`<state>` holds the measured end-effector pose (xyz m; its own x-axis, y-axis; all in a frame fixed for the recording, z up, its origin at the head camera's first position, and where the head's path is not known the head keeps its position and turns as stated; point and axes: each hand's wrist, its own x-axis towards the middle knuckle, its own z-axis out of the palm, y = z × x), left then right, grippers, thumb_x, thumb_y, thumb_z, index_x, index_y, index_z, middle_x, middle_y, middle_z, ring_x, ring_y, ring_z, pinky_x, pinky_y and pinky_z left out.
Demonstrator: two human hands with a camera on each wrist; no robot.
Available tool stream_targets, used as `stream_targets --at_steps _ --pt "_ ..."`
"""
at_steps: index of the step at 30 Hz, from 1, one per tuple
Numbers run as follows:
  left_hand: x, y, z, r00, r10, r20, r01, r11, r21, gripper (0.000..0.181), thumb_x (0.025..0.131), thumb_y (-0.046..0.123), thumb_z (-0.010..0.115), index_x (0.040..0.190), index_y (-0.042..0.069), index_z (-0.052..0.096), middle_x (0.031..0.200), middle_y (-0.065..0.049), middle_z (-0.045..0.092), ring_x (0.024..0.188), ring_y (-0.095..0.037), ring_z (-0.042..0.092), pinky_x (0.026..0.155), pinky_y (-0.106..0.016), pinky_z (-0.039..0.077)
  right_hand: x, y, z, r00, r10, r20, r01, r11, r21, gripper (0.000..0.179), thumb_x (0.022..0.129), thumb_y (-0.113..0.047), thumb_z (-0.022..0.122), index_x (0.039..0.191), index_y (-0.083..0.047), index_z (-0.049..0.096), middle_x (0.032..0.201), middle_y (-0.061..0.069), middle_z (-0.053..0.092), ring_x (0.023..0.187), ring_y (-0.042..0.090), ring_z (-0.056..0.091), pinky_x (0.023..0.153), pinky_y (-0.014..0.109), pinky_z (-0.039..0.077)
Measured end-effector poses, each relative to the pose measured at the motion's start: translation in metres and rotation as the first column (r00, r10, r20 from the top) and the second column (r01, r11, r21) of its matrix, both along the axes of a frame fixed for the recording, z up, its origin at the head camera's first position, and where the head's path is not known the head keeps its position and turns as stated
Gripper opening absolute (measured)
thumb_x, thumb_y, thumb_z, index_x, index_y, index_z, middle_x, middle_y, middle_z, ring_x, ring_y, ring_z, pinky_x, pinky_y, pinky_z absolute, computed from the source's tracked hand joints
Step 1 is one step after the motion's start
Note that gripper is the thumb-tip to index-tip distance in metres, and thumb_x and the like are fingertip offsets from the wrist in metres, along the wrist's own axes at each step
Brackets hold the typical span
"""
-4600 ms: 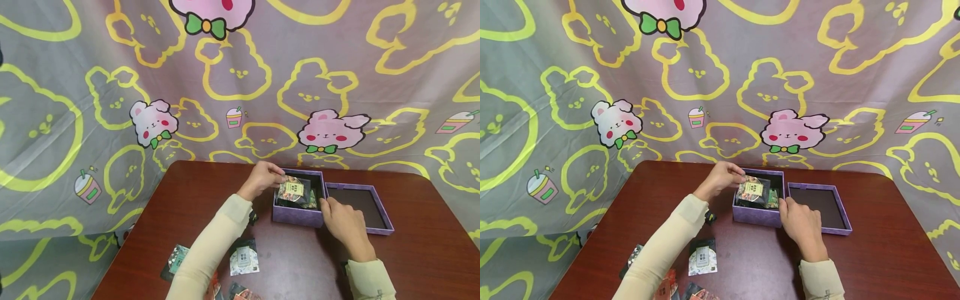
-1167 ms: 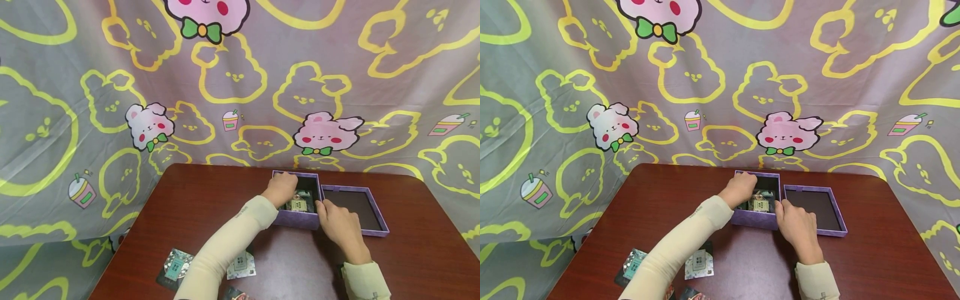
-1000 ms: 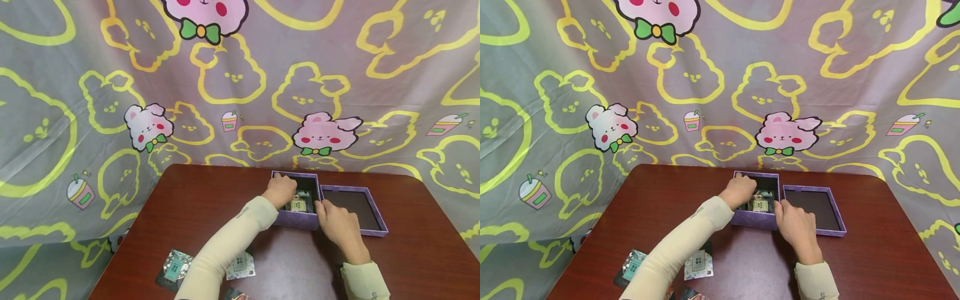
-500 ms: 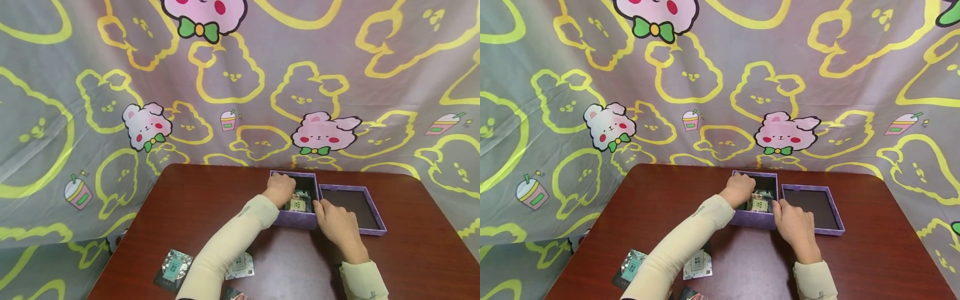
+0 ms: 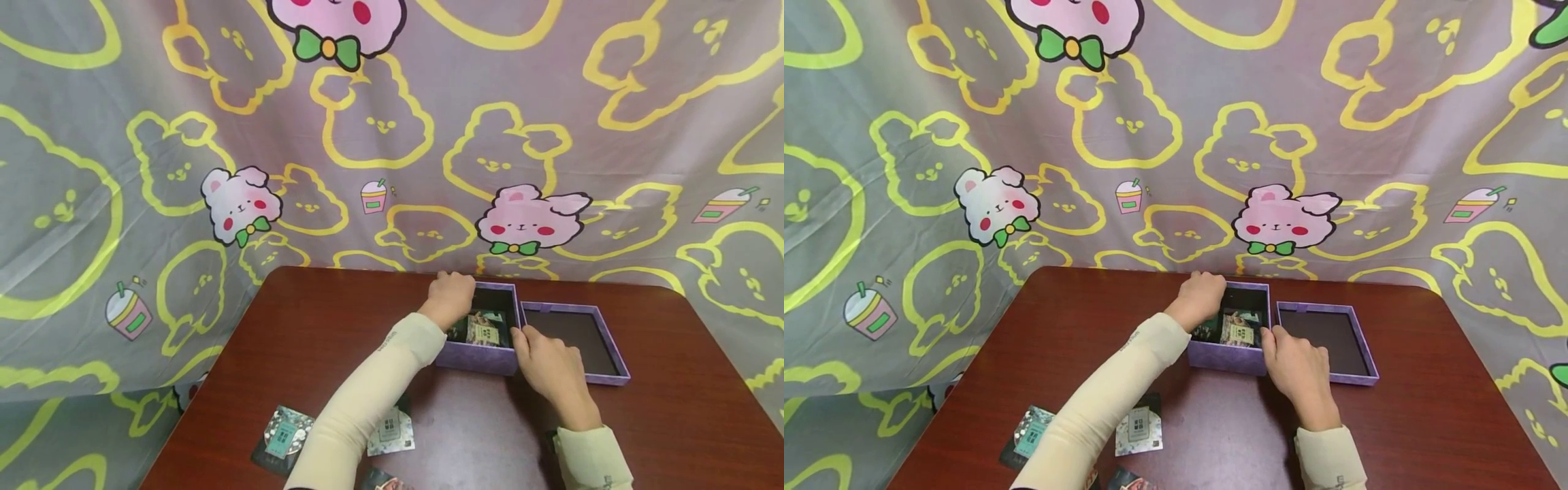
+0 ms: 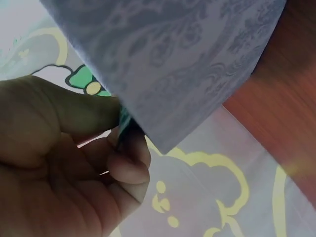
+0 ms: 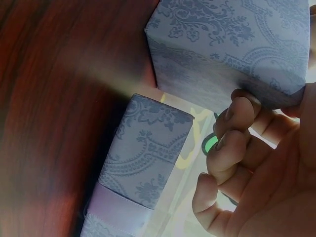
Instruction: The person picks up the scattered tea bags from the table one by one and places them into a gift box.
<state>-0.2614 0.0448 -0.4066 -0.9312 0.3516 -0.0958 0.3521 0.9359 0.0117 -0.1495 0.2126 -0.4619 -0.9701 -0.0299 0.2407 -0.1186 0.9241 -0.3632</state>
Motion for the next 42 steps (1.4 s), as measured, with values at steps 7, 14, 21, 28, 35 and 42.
stream_targets --at_steps 7,14,21,28,35,42 --pt "-0.006 -0.006 0.004 0.998 0.053 0.039 -0.055 0.997 0.056 0.015 0.100 0.013 0.061 0.109 0.017 0.073 0.111 -0.009 0.068 0.098 -0.032 0.059 0.063 -0.041 0.050 -0.002 0.001 0.000 1.000 0.003 0.006 -0.003 1.000 -0.004 0.044 0.109 -0.040 0.038 0.078 -0.012 0.052 0.071 0.016 0.062 0.069 0.047 0.063 0.051 0.056 0.039" --pt "-0.008 -0.007 0.006 0.997 0.058 0.042 -0.060 0.997 0.051 0.016 0.101 0.013 0.059 0.106 0.018 0.074 0.109 -0.008 0.068 0.096 -0.032 0.059 0.062 -0.040 0.049 -0.002 0.001 -0.001 1.000 0.004 0.009 -0.004 1.000 -0.010 0.043 0.109 -0.039 0.038 0.080 -0.011 0.053 0.077 0.021 0.066 0.073 0.051 0.064 0.053 0.059 0.040" --pt "-0.010 -0.009 0.010 0.998 0.051 0.036 -0.053 0.996 0.066 0.015 0.100 0.012 0.060 0.105 0.016 0.074 0.110 -0.010 0.068 0.100 -0.032 0.059 0.063 -0.041 0.051 -0.001 0.000 0.000 1.000 -0.003 0.006 0.003 1.000 -0.010 0.043 0.108 -0.038 0.038 0.084 -0.009 0.057 0.083 0.025 0.068 0.077 0.052 0.064 0.054 0.060 0.041" --pt "-0.015 -0.010 0.013 0.996 0.058 0.073 -0.070 0.981 0.179 0.013 0.097 0.013 0.065 0.084 0.014 0.067 0.086 -0.004 0.063 0.078 -0.022 0.055 0.053 -0.035 0.043 -0.001 0.001 -0.001 1.000 -0.003 0.005 0.003 1.000 -0.015 0.043 0.109 -0.039 0.038 0.080 -0.010 0.055 0.079 0.022 0.066 0.074 0.051 0.064 0.053 0.059 0.040" --pt "-0.016 -0.007 0.015 0.994 0.045 0.100 -0.068 0.968 0.243 0.030 0.101 0.011 0.053 0.072 0.013 0.055 0.067 -0.003 0.049 0.059 -0.017 0.042 0.044 -0.030 0.034 -0.001 0.002 0.000 1.000 -0.004 0.023 0.005 1.000 -0.017 0.044 0.109 -0.040 0.037 0.077 -0.013 0.052 0.071 0.015 0.062 0.069 0.046 0.063 0.053 0.057 0.040" --pt "-0.014 -0.002 0.013 0.986 0.025 0.164 -0.073 0.954 0.290 0.037 0.104 0.013 0.046 0.068 0.012 0.044 0.060 -0.001 0.034 0.052 -0.016 0.033 0.044 -0.030 0.031 -0.002 0.002 -0.001 0.999 -0.003 0.035 0.003 1.000 -0.007 0.046 0.109 -0.042 0.036 0.076 -0.013 0.051 0.065 0.009 0.056 0.062 0.038 0.061 0.051 0.054 0.039"
